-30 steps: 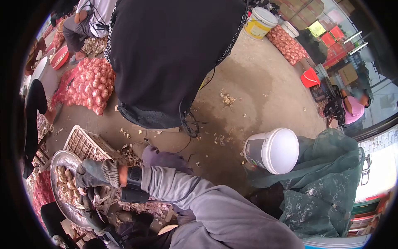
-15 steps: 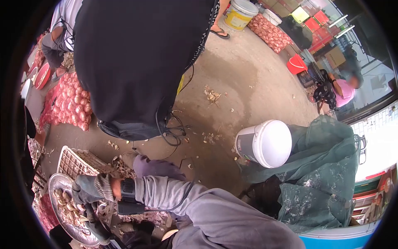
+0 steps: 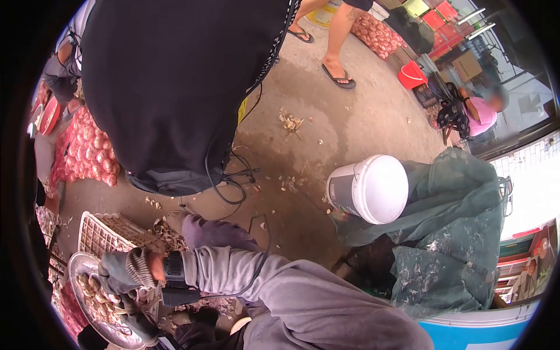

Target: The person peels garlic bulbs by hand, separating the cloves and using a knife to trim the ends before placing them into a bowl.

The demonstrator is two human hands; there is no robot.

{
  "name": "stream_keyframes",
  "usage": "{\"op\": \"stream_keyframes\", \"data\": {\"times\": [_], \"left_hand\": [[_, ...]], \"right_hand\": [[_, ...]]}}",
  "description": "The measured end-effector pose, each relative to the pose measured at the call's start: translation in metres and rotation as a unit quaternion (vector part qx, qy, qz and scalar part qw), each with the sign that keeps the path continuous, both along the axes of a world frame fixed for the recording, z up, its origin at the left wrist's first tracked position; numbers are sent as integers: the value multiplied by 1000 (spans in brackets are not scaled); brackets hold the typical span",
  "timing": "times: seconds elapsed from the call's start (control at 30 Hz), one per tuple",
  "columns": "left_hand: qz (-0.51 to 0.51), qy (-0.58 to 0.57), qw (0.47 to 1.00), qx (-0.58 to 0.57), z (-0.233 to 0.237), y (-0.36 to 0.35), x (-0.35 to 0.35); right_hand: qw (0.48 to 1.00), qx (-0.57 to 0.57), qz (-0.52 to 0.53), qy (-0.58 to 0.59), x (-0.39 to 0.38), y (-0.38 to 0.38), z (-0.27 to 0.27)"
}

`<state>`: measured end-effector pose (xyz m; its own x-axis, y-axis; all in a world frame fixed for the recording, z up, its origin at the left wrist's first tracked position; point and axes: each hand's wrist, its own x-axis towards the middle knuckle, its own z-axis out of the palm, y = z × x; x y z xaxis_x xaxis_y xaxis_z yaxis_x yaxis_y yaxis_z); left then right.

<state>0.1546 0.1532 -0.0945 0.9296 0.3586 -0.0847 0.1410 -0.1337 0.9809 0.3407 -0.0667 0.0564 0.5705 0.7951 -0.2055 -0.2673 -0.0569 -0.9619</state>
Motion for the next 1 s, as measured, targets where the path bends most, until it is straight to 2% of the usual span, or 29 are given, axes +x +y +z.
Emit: {"op": "stream_keyframes", "data": {"times": [0.03,0.1,0.13,0.17,0.2,0.23,0.3,0.33,0.4,0.43,0.5,0.53,0.57,0.6,0.63,0.7,0.73,0.9,0.93,1.0], "left_hand": [[-3,1,1000,1,-8,13,-6],[-119,-12,981,155,-21,37,-17],[-121,-11,980,155,-23,45,-19],[-158,3,926,343,-25,52,-21],[-189,17,835,516,-22,53,-19],[-190,17,835,516,-21,49,-19],[-137,65,874,462,-19,37,-19],[-138,65,873,463,-17,36,-18],[-126,75,922,358,-12,33,-15],[-125,76,922,358,-8,32,-17],[-125,107,942,291,16,13,-15],[-123,108,943,290,5,18,-19],[-96,40,981,162,-4,17,-17],[-66,-29,997,30,-8,17,-16],[-65,-29,997,30,-11,17,-18],[52,55,996,-43,29,-22,5],[54,55,996,-43,26,-20,3],[39,15,973,-225,-13,12,-26],[39,15,974,-225,-1,1,-19],[125,114,965,-200,18,-19,-9]], "right_hand": [[1000,1,-3,1,0,1,-2],[998,18,-4,-61,-1,4,-10],[998,18,-7,-60,-1,5,-12],[999,40,-13,-30,-2,5,-14],[998,62,-19,0,-2,5,-13],[998,62,-21,0,-2,4,-12],[1000,22,-15,-13,-2,1,-6],[1000,22,-16,-12,-2,0,-4],[999,39,-19,8,-3,-2,-1],[999,39,-18,8,-3,1,-4],[996,0,-12,-84,-3,6,-11],[996,0,-10,-84,-3,5,-11],[996,7,-15,-83,-2,2,-7],[996,15,-19,-82,-2,1,-5],[996,16,-18,-82,-3,5,-11],[986,-26,-50,-159,-8,22,-33],[986,-26,-48,-160,-9,26,-39],[994,5,-6,-105,-7,34,-51],[994,6,-6,-105,-7,33,-50],[993,-15,0,-116,-7,31,-45]]}}
